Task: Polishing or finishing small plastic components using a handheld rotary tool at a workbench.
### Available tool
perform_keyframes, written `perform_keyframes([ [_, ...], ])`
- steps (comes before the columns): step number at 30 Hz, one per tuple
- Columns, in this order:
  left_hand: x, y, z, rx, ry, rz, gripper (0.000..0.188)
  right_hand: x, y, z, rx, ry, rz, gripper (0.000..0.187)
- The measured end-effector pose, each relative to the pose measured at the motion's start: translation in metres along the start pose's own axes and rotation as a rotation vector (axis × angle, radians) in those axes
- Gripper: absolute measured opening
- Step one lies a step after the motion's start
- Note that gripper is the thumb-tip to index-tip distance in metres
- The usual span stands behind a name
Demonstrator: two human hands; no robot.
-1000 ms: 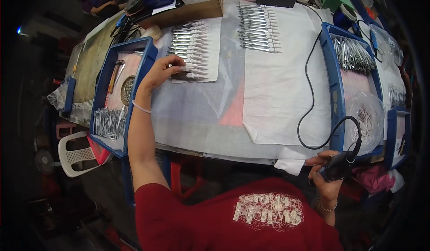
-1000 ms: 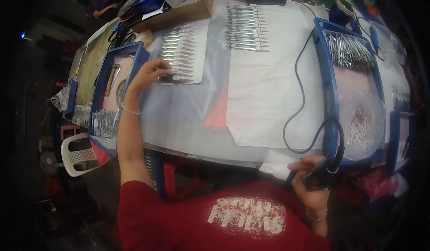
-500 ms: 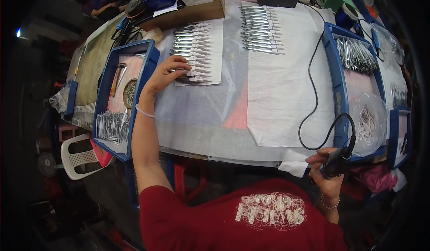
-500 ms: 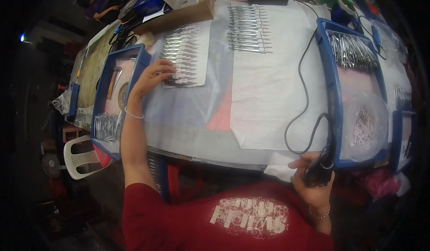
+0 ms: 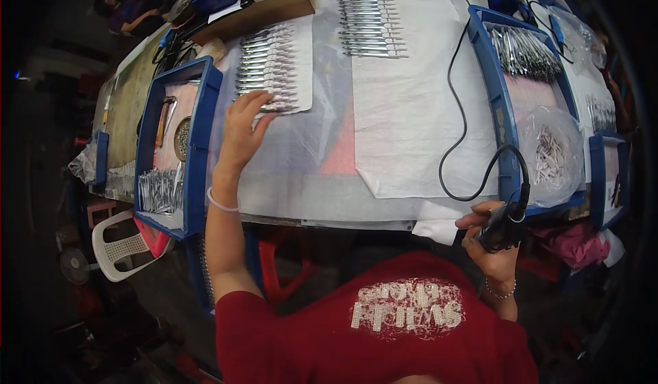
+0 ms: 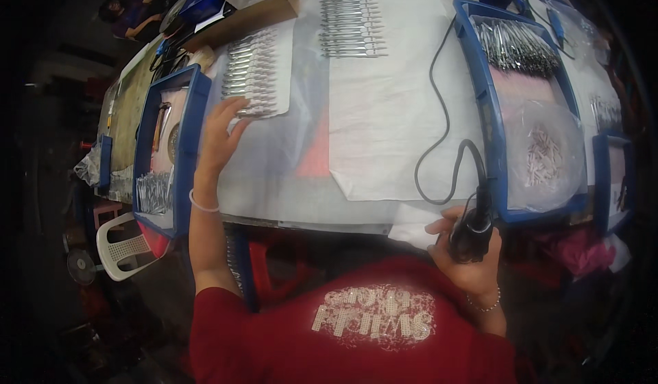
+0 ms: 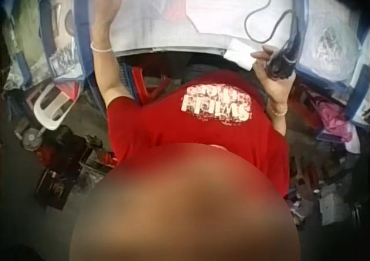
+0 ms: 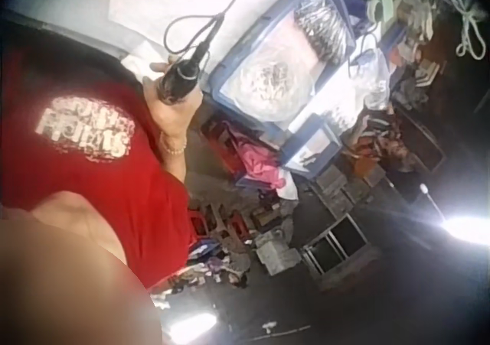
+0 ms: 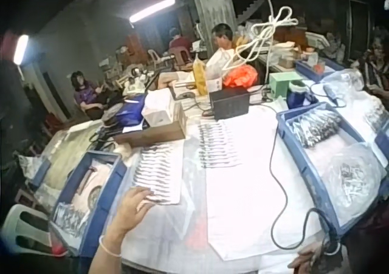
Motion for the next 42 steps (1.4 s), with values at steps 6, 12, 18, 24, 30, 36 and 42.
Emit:
perform_keyframes([
  [6,0.019,-0.018,-0.001,0.076,-0.032,-0.113,0.028,0.011,-0.009,0.003,0.038,0.005,-0.015,0.038],
  [12,-0.038,-0.055,-0.165,-0.306,-0.264,0.122,0.03,0.016,-0.012,-0.004,0.009,0.03,-0.032,0.04],
  [18,-0.088,-0.095,-0.284,-0.632,-0.177,0.18,0.027,0.02,-0.017,-0.003,0.032,0.054,-0.047,0.043],
  [24,-0.115,-0.096,-0.3,-0.555,-0.098,0.186,0.036,0.032,-0.023,-0.008,0.014,0.117,-0.053,0.049],
  [30,-0.113,-0.094,-0.309,-0.401,0.025,0.128,0.035,0.044,-0.029,-0.009,0.03,0.144,-0.065,0.05],
  [36,-0.118,-0.092,-0.31,-0.249,0.044,0.145,0.036,0.049,-0.027,-0.01,0.027,0.162,-0.067,0.051],
  [42,-0.1,-0.093,-0.31,-0.269,-0.016,0.012,0.038,0.053,-0.027,-0.012,0.034,0.128,-0.079,0.05],
])
Point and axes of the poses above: each hand's wrist, its own y-axis towards the middle knuckle, its own x-axis out of the back of the hand, z = x × y, the point moved 10 cm from there along y, towards the middle knuckle, and after that the axes turned 5 degrees about y, right-handed, at the moved point
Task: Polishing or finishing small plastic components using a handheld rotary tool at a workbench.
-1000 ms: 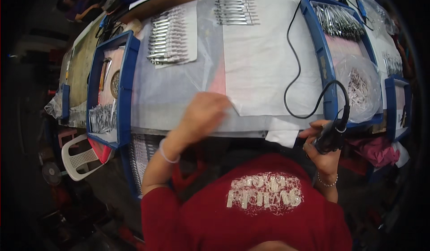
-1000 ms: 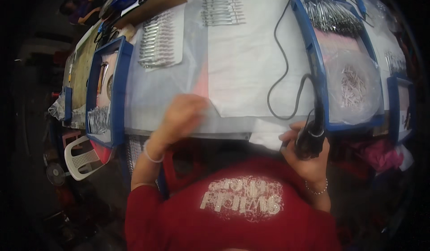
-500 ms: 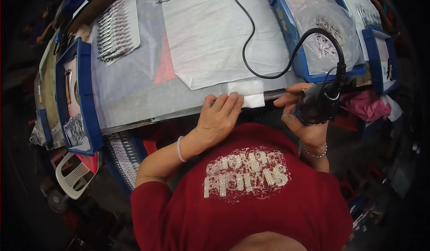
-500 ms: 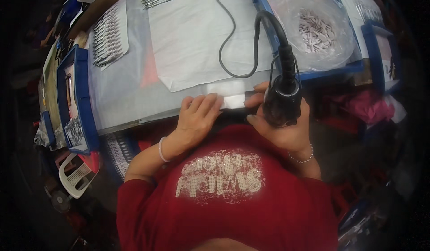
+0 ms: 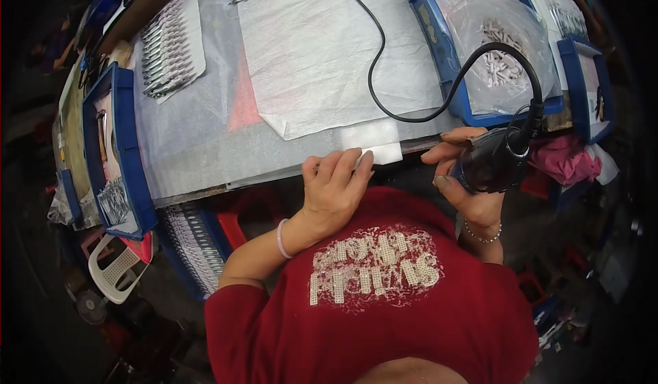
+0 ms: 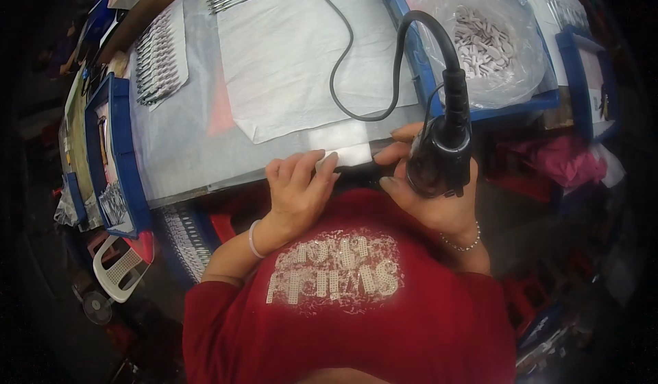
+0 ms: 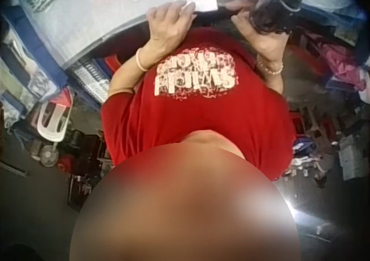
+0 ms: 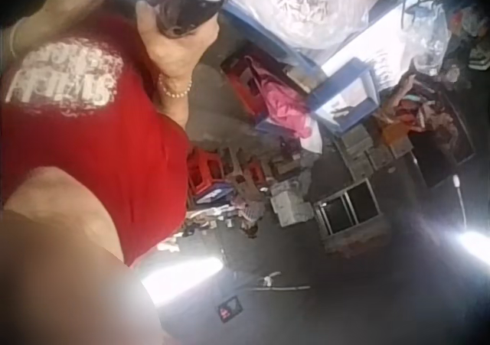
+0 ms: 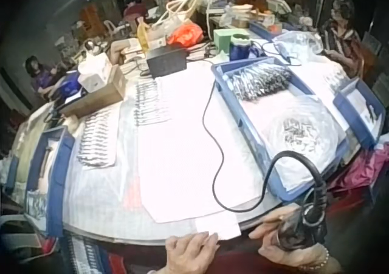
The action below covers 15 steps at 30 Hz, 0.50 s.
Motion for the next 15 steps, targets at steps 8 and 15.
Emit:
perform_keyframes([
  [8,-0.018,-0.009,0.011,0.052,0.04,0.109,0.04,-0.002,0.007,-0.005,-0.032,0.072,-0.001,0.049],
  [15,0.005,0.005,0.028,0.083,-0.224,0.124,0.036,-0.003,0.006,-0.007,-0.111,0.022,0.045,0.053],
])
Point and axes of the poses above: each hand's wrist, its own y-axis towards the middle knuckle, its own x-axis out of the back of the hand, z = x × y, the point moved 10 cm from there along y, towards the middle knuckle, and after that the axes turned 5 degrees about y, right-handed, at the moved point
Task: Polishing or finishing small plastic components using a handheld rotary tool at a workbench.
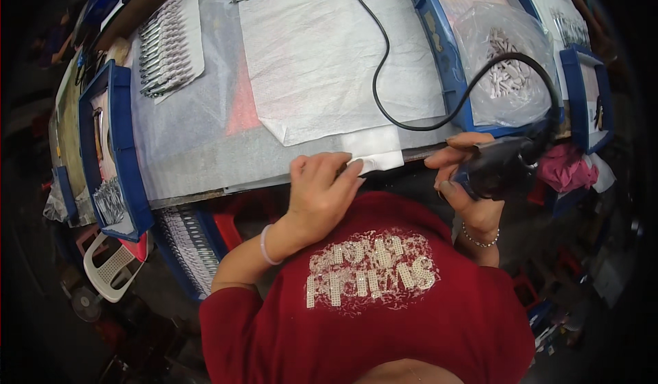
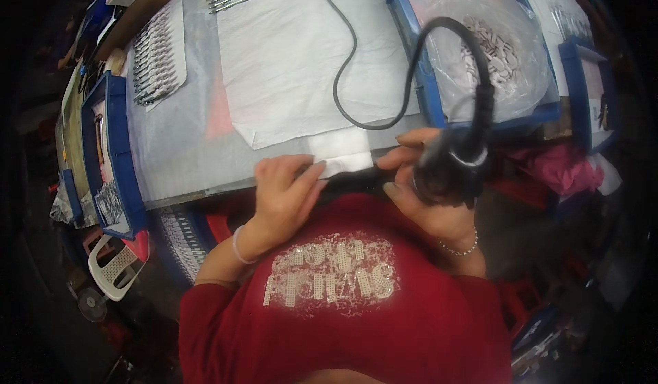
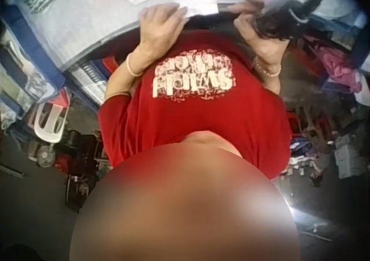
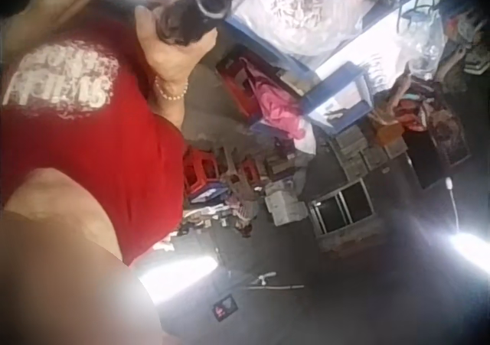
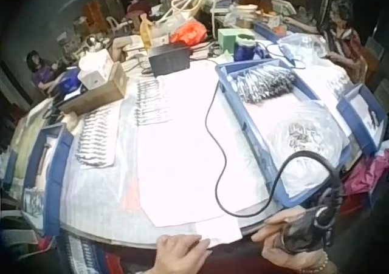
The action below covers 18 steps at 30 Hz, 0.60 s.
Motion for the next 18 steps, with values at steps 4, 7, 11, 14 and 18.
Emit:
perform_keyframes([
  [4,0.046,0.031,0.031,0.041,-0.008,-0.066,0.031,0.01,-0.003,0.021,0.233,-0.025,-0.12,0.057],
  [7,0.069,0.066,0.078,0.094,-0.001,-0.155,0.028,0.01,-0.009,0.041,0.326,0.014,-0.163,0.062],
  [11,0.069,0.126,0.164,0.094,-0.004,-0.241,0.018,-0.007,-0.007,0.052,0.344,0.049,0.089,0.05],
  [14,0.055,0.165,0.216,0.049,0.081,-0.259,0.016,-0.013,-0.004,0.053,0.312,0.043,0.136,0.049],
  [18,0.026,0.199,0.246,0.004,0.19,-0.103,0.013,-0.008,-0.002,0.046,0.268,0.098,0.055,0.046],
])
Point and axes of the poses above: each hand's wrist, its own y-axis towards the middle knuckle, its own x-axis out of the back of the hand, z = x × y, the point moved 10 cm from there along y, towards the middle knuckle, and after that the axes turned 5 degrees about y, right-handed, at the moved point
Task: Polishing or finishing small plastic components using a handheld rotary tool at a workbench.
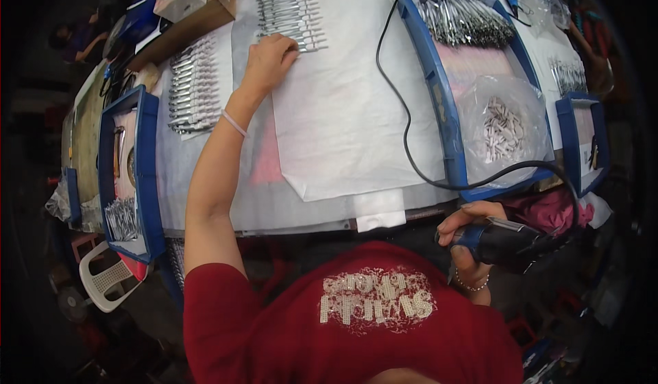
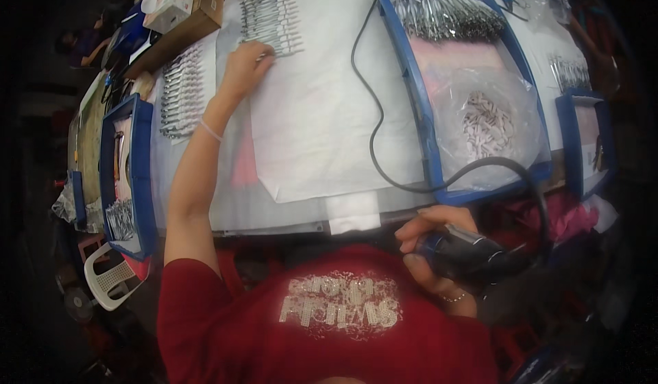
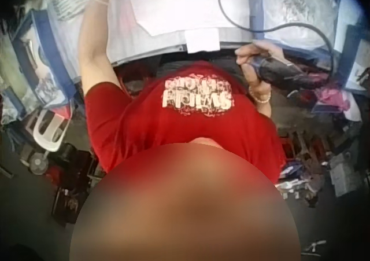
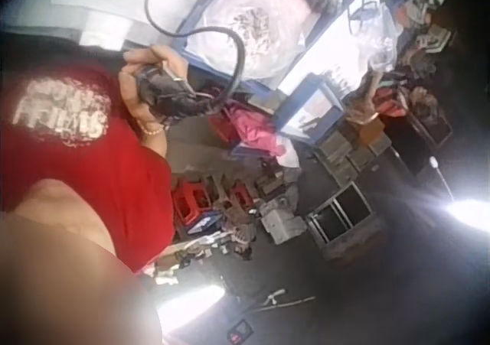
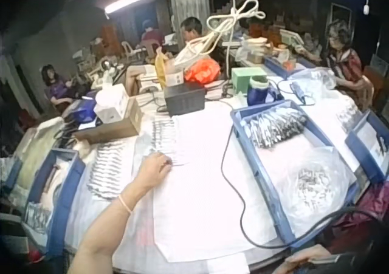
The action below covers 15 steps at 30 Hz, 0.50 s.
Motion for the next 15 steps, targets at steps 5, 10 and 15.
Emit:
perform_keyframes([
  [5,-0.003,0.004,-0.003,-0.048,-0.08,-0.04,0.015,0.009,0.001,-0.014,-0.059,-0.025,-0.06,0.047],
  [10,-0.018,0.005,0.002,0.066,-0.147,0.143,0.023,0.002,0.006,-0.023,-0.063,-0.047,-0.01,0.05],
  [15,-0.017,-0.004,-0.001,0.025,-0.123,0.124,0.022,-0.007,0.007,-0.031,-0.129,-0.128,0.061,0.052],
])
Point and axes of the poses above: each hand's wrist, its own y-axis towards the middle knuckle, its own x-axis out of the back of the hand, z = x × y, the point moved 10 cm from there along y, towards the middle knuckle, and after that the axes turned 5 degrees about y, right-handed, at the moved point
